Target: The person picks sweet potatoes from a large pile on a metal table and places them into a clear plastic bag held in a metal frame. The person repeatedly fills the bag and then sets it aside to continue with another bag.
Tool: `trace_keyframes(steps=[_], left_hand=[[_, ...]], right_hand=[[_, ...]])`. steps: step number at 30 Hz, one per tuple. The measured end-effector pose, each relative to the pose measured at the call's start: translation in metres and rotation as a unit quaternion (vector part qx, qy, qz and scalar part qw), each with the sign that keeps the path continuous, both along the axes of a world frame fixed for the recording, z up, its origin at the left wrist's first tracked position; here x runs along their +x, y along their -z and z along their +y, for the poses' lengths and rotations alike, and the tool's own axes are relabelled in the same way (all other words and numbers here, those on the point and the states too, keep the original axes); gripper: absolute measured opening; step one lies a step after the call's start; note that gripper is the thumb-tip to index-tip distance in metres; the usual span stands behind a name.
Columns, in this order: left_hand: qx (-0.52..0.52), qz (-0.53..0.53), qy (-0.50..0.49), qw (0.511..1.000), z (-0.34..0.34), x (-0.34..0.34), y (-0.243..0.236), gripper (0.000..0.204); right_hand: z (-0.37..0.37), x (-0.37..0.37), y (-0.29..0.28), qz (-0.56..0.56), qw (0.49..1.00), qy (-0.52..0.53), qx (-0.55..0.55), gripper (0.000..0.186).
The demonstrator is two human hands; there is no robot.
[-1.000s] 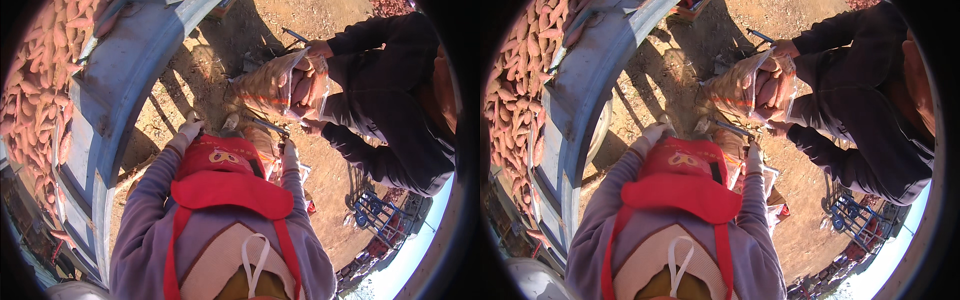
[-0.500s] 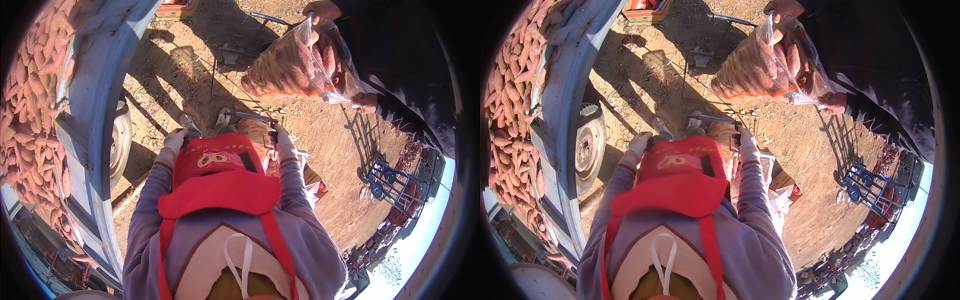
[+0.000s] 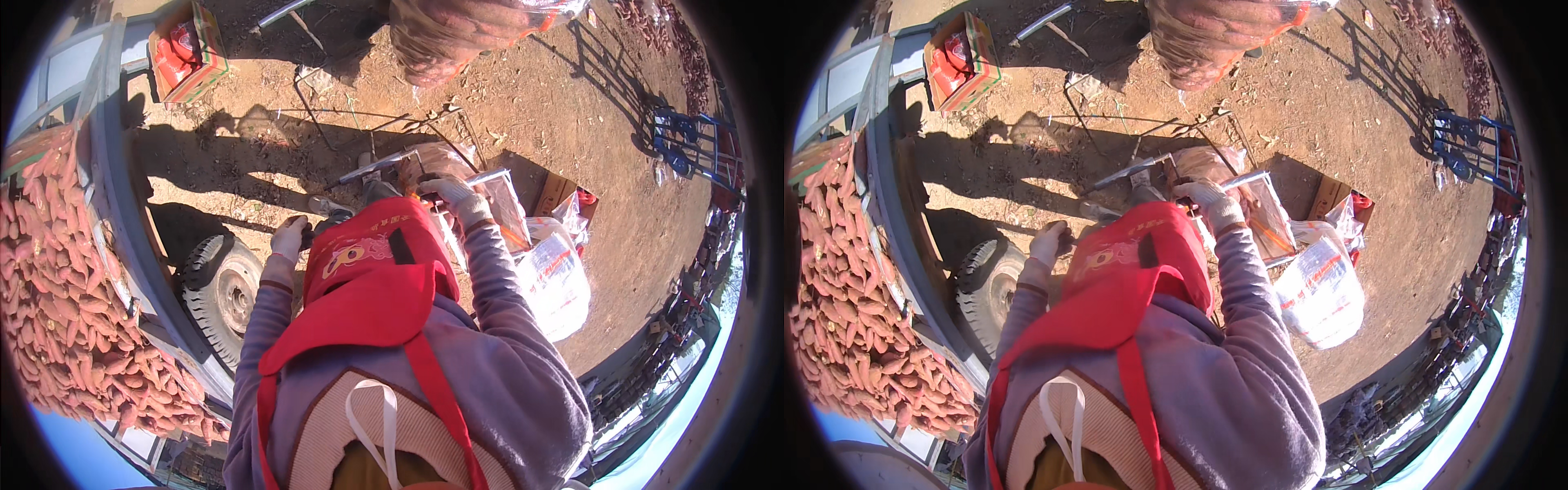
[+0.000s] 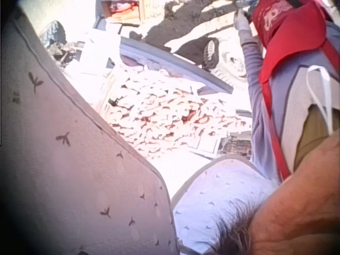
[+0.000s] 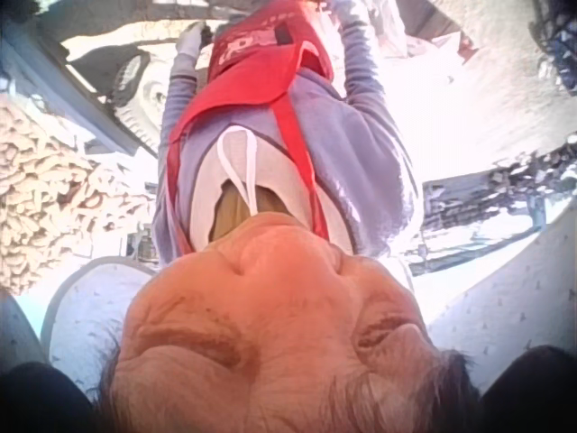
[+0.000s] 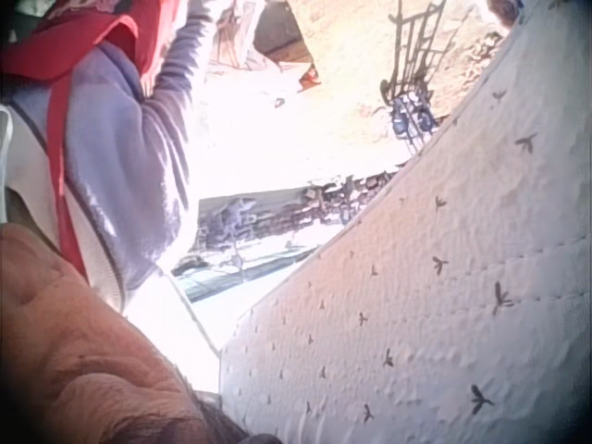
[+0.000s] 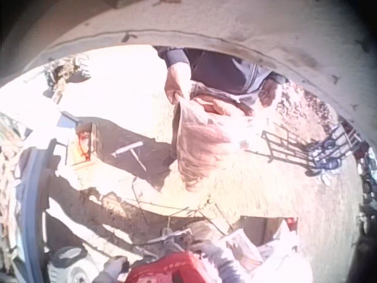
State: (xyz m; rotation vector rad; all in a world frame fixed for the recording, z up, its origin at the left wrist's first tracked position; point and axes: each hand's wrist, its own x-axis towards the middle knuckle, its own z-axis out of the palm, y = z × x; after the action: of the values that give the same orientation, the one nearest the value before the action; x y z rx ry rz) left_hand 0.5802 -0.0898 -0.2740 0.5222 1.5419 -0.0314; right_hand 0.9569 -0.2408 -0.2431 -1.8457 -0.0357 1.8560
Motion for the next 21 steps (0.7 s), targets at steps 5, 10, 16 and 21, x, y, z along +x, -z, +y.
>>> trace_keyframes(steps=[5, 10, 16, 21], left_hand=[[0.029, 0.017, 0.115, 0.993, 0.036, 0.029, 0.005, 0.021], [0.037, 0.019, 0.127, 0.991, 0.069, 0.055, 0.007, 0.019], [0.350, -0.015, 0.447, 0.823, 0.079, 0.111, -0.023, 0.039], [0.252, -0.103, 0.611, 0.743, 0.049, 0.185, -0.052, 0.043]], right_hand=[[-0.030, -0.019, 0.014, 0.051, 0.998, 0.009, -0.024, 0.024], [-0.016, -0.064, 0.062, -0.318, 0.941, -0.044, 0.104, 0.029], [0.005, -0.077, 0.078, -0.338, 0.941, 0.010, -0.003, 0.024], [0.023, -0.111, 0.053, -0.326, 0.940, 0.100, -0.021, 0.026]])
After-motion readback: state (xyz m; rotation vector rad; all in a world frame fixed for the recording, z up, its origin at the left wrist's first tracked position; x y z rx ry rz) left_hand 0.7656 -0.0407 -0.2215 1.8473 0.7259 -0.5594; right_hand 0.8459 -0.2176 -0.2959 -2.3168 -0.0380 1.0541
